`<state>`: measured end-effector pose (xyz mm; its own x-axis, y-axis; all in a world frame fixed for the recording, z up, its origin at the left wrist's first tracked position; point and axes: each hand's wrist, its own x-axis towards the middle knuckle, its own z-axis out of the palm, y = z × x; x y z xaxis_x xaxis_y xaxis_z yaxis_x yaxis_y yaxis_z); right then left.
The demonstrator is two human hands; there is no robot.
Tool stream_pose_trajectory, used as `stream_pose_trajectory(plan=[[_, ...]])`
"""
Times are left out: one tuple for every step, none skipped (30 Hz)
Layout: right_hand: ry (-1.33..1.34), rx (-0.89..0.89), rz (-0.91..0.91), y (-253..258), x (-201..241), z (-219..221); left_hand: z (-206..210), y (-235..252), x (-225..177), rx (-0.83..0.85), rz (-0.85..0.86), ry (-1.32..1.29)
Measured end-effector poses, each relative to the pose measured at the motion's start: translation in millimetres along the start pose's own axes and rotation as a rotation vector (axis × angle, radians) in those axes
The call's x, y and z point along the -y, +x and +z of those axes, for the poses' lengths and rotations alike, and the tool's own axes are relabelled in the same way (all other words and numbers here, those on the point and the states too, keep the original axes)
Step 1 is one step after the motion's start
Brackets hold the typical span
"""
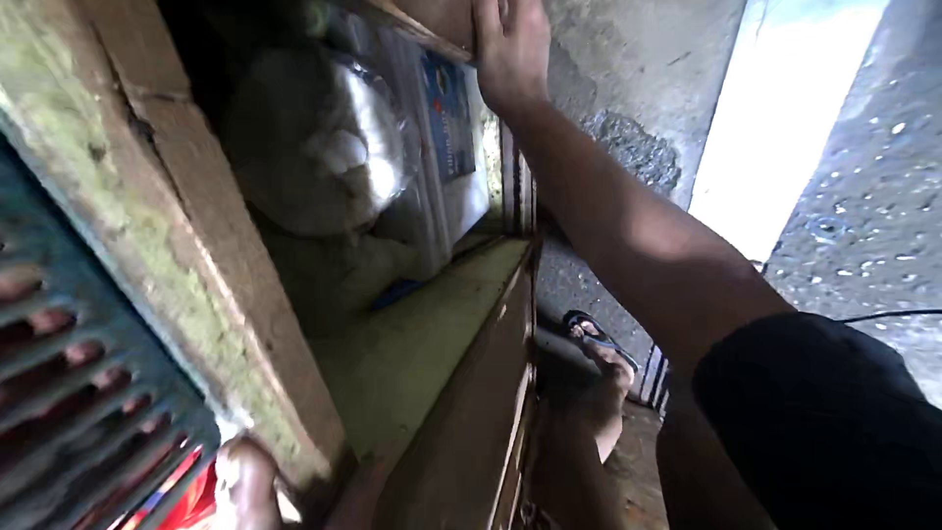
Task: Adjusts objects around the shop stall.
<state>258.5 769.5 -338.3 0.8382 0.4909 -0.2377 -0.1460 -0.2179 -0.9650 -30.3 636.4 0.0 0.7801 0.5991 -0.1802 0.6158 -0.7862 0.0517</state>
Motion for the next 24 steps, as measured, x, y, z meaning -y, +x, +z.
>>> stream_pose_trajectory(plan=[[0.018, 0.022, 0.037, -18.4, 0.1, -14.8, 0.7, 5.5, -2.7, -0.011, 0.022, -0.028], [0.049, 0.043, 0.025, -46.4, 2.7, -27.0, 0.2, 6.8, -2.6, -0.023, 0.037, -0.043], [0.081, 0.109, 0.017, -85.0, 10.6, -39.1, 0.6, 6.3, -1.4, -0.046, 0.045, -0.042], [0.108, 0.246, 0.003, -127.1, 21.3, -51.2, 1.9, 6.9, -0.2, -0.070, 0.058, -0.025], [0.096, 0.455, 0.012, -163.9, 34.6, -62.5, 3.5, 6.8, 2.8, -0.086, 0.079, -0.003], [0.069, 0.685, 0.016, -192.8, 47.5, -67.1, 4.7, 4.9, 7.3, -0.090, 0.103, 0.026], [0.014, 0.876, -0.014, -213.9, 58.5, -62.5, 5.0, 3.6, 9.2, -0.078, 0.102, 0.043], [-0.075, 1.042, -0.020, -228.1, 69.3, -52.1, 5.0, 3.2, 9.1, -0.069, 0.095, 0.053], [-0.175, 1.152, -0.043, -237.6, 75.1, -37.2, 5.5, 3.2, 8.6, -0.066, 0.083, 0.054], [-0.266, 1.215, -0.063, -245.0, 76.2, -21.2, 5.8, 3.6, 6.9, -0.070, 0.076, 0.059], [-0.323, 1.250, -0.068, -248.6, 77.9, -9.9, 6.1, 5.6, 4.6, -0.083, 0.072, 0.074], [-0.332, 1.266, -0.057, -248.0, 81.5, -4.4, 6.6, 7.8, 3.4, -0.088, 0.070, 0.085], [-0.313, 1.272, -0.056, -245.2, 86.8, -3.4, 6.9, 9.2, 2.8, -0.089, 0.065, 0.090], [-0.274, 1.271, -0.052, -239.3, 97.9, -8.4, 6.3, 11.1, 1.9, -0.093, 0.072, 0.097], [-0.214, 1.271, -0.003, -228.4, 118.9, -19.9, 4.9, 14.1, 0.3, -0.103, 0.085, 0.097], [-0.177, 1.255, 0.076, -221.2, 141.6, -29.2, 4.4, 15.4, -0.8, -0.112, 0.090, 0.092], [-0.162, 1.229, 0.186, -219.5, 162.6, -34.4, 4.6, 15.4, -1.4, -0.119, 0.091, 0.089], [-0.136, 1.146, 0.291, -224.1, 176.6, -34.2, 5.5, 15.7, -0.6, -0.128, 0.098, 0.093], [-0.093, 1.013, 0.277, -237.1, 171.3, -24.6, 6.4, 15.8, 0.6, -0.130, 0.099, 0.101], [0.033, 0.954, 0.079, -245.6, 141.3, -13.8, 6.6, 16.6, 0.9, -0.131, 0.096, 0.095], [0.074, 1.000, -0.045, -241.2, 130.1, -12.9, 5.7, 18.1, 0.7, -0.129, 0.098, 0.089], [0.003, 1.119, -0.047, -226.2, 147.4, -25.4, 5.5, 19.9, 1.0, -0.133, 0.100, 0.085], [-0.137, 1.286, 0.102, -205.2, 188.8, -45.0, 6.0, 20.7, 1.0, -0.136, 0.102, 0.079], [-0.226, 1.386, 0.190, -193.3, 215.8, -57.1, 6.8, 20.5, 0.8, -0.135, 0.100, 0.080]])
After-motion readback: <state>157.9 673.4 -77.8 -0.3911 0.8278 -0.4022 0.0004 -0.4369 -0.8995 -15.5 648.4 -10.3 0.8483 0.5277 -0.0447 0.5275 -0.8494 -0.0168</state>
